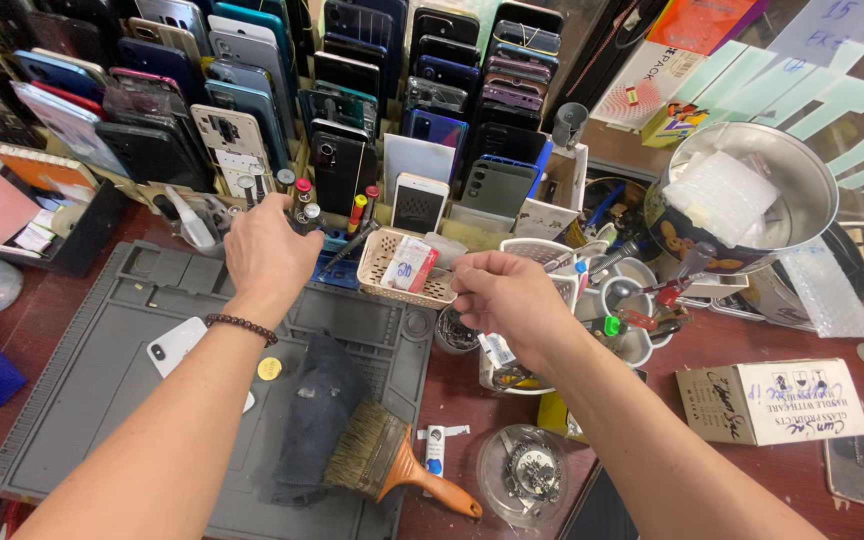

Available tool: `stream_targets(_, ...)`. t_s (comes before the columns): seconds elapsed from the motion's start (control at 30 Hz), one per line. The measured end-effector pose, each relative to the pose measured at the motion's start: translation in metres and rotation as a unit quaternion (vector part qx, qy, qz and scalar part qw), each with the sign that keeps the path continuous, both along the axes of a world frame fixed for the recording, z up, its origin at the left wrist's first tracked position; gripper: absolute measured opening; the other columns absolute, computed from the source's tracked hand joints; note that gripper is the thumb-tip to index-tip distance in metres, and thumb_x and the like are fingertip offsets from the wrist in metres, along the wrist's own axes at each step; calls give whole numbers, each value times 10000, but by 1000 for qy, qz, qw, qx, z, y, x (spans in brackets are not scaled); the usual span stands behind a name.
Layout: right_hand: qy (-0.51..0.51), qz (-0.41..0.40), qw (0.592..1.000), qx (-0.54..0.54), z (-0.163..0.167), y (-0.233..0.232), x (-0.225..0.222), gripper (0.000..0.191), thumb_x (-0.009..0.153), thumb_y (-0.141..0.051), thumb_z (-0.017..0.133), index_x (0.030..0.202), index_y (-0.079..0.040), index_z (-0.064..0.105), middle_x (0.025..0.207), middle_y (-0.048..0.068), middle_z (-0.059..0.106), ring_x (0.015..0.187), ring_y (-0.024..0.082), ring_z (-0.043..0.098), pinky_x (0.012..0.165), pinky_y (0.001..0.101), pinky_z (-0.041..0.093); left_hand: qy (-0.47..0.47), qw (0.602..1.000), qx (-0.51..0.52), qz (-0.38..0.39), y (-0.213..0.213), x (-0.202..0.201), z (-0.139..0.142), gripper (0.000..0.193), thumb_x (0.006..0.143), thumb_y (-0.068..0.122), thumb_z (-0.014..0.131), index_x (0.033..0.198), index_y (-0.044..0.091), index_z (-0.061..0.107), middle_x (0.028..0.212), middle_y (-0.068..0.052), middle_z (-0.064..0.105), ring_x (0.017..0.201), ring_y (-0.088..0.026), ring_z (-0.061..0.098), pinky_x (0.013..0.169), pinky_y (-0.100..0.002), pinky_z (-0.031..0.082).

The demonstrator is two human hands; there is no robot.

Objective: The person unpacks small phone parts from plastic bags and a box, then works on a disassembled smartphone frame, applying adhesive strips and pressing a component into place. They pick up a screwdriver, drive screws into the phone chassis, and handle the frame and back cover while reassembling the phone.

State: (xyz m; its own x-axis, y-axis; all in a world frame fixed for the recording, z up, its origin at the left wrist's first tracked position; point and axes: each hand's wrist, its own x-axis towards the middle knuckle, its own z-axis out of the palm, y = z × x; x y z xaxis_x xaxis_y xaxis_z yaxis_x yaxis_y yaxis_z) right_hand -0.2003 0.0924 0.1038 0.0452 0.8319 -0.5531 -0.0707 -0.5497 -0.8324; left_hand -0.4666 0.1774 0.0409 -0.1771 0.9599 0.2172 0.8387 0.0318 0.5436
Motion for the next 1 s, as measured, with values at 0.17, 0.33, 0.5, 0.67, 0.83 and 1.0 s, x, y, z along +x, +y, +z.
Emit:
stream_targets(0.17,-1,-3,1000,-1,0,3,2,131,943,-123,636,1038,-47,686,881,17,687,747,115,641,669,285,558,-86,994,-52,35,-5,3,-7,269,859,277,806,1057,98,770,941,-182,744,940,-388,692,821,-495,537)
stream_targets(0.33,7,-4,1000,7,-1,5,5,136,934,-109,635,1045,-49,688,876,14,671,756,114,640,674,287,554,-30,991,129,-14,-16,6,17,177,877,233,805,937,70,774,865,-140,739,892,-374,672,807,-492,537)
stream_targets(0.5,-88,68,993,50,2,-3,-7,275,967,-189,599,1208,-89,689,925,-16,701,805,75,656,702,271,574,-138,965,215,-63,-39,32,62,146,926,152,748,995,30,706,860,-92,732,776,-250,690,708,-392,543)
stream_targets(0.67,-118,164,968,149,12,-24,-11,367,1029,-250,557,1357,-118,653,871,-26,664,702,50,571,648,234,526,-474,870,-67,-118,-82,101,73,222,909,84,679,1124,27,672,855,-66,775,698,-113,712,588,-251,586)
stream_targets(0.83,-125,159,978,42,28,-57,25,272,997,-217,579,1118,-51,757,758,-2,674,539,68,536,509,243,456,-557,817,-129,-81,-113,134,63,233,945,101,633,1133,-22,695,855,-69,774,650,-117,721,562,-254,590)
stream_targets(1.0,-119,139,983,3,34,-89,59,304,1019,-257,554,985,-4,719,758,26,709,485,96,511,451,258,396,-519,839,-152,-62,-135,169,61,226,933,131,685,1105,5,760,787,-69,767,614,-100,699,544,-246,574)
